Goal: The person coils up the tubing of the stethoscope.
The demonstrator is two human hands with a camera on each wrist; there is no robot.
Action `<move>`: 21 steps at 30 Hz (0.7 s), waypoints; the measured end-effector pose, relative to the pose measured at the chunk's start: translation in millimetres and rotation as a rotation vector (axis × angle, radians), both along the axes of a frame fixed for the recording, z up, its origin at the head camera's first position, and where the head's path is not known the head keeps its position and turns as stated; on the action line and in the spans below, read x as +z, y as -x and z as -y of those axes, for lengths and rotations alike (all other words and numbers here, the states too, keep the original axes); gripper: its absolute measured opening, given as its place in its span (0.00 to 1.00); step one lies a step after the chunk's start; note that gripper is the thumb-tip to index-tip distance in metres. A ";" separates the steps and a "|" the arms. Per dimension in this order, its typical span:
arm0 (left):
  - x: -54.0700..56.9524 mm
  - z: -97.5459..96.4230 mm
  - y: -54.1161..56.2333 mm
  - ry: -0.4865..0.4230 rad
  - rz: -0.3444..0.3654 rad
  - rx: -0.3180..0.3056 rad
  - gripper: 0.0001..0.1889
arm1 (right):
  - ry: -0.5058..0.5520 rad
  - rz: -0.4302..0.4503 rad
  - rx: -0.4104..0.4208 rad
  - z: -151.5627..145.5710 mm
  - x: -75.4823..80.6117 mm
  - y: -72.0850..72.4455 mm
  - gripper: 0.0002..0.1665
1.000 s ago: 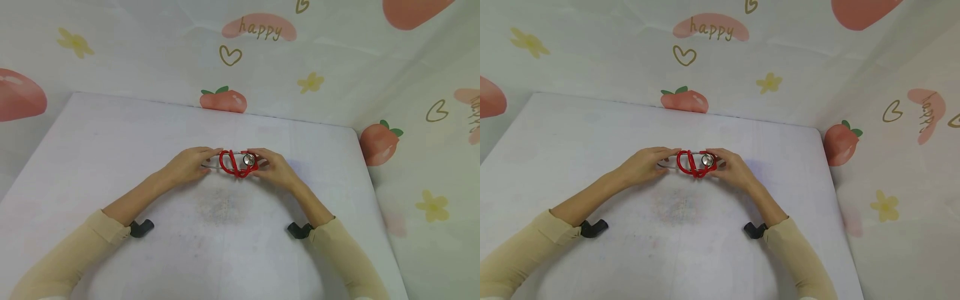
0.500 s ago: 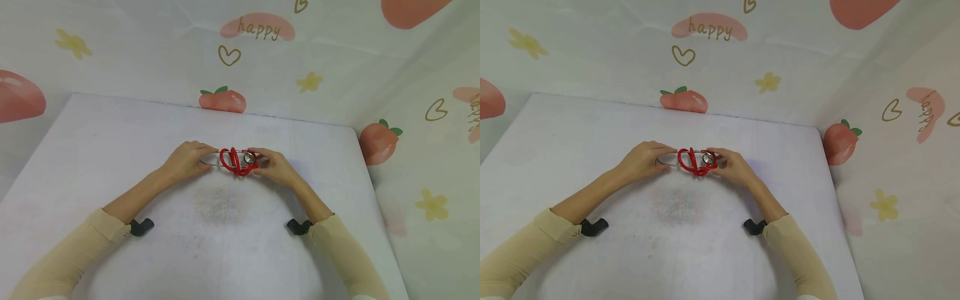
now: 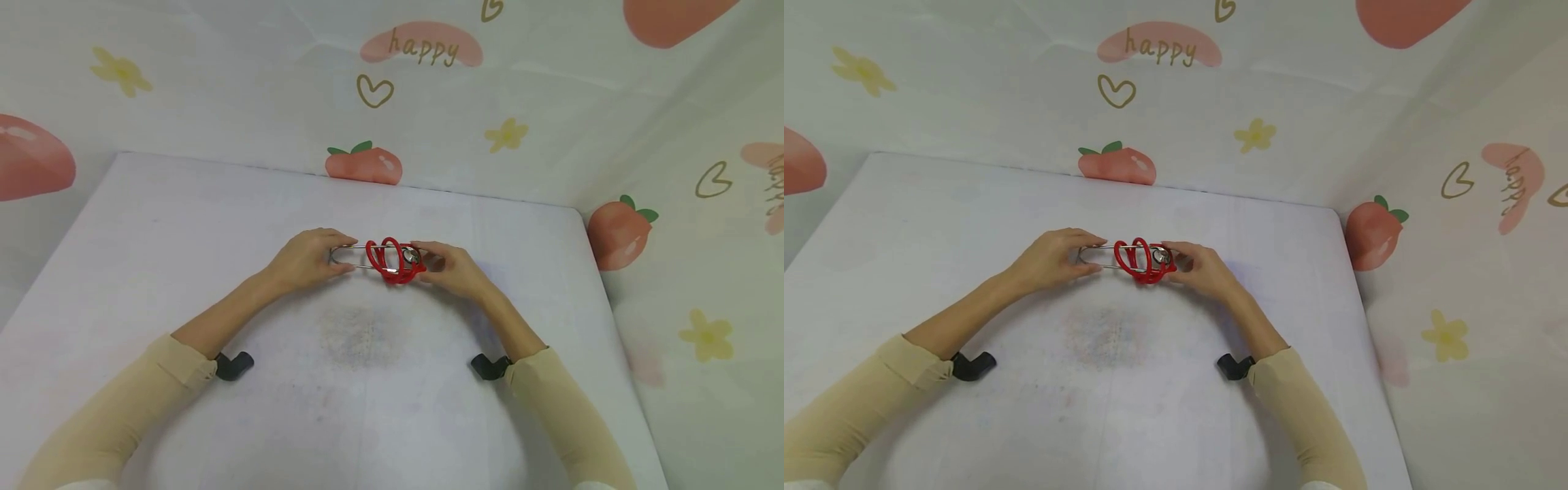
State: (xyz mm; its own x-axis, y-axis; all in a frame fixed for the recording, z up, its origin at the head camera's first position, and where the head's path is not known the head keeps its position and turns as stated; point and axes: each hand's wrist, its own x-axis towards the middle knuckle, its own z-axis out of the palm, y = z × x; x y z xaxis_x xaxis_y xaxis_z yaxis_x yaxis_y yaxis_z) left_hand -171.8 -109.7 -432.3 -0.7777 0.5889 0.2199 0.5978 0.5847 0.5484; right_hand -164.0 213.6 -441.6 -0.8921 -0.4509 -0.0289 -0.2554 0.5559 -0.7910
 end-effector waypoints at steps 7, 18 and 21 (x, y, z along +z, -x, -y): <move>-0.2 -1.0 -1.6 -0.025 0.026 0.013 0.27 | -0.030 0.039 -0.016 -4.2 2.0 0.0 0.35; 1.8 1.3 -3.7 -0.011 0.054 0.017 0.28 | -0.044 0.036 -0.010 -7.9 3.8 -1.7 0.36; 2.7 3.2 -4.4 -0.013 0.055 0.017 0.28 | -0.040 0.022 -0.001 -8.8 3.6 -1.6 0.36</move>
State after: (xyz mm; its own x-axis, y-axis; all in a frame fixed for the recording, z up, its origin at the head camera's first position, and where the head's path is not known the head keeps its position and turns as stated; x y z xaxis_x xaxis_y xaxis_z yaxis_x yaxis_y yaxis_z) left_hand -167.4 -112.9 -429.6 -0.7986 0.5729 0.1844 0.5567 0.5868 0.5879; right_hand -162.4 222.3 -438.0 -0.8914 -0.4481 -0.0670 -0.2372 0.5875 -0.7737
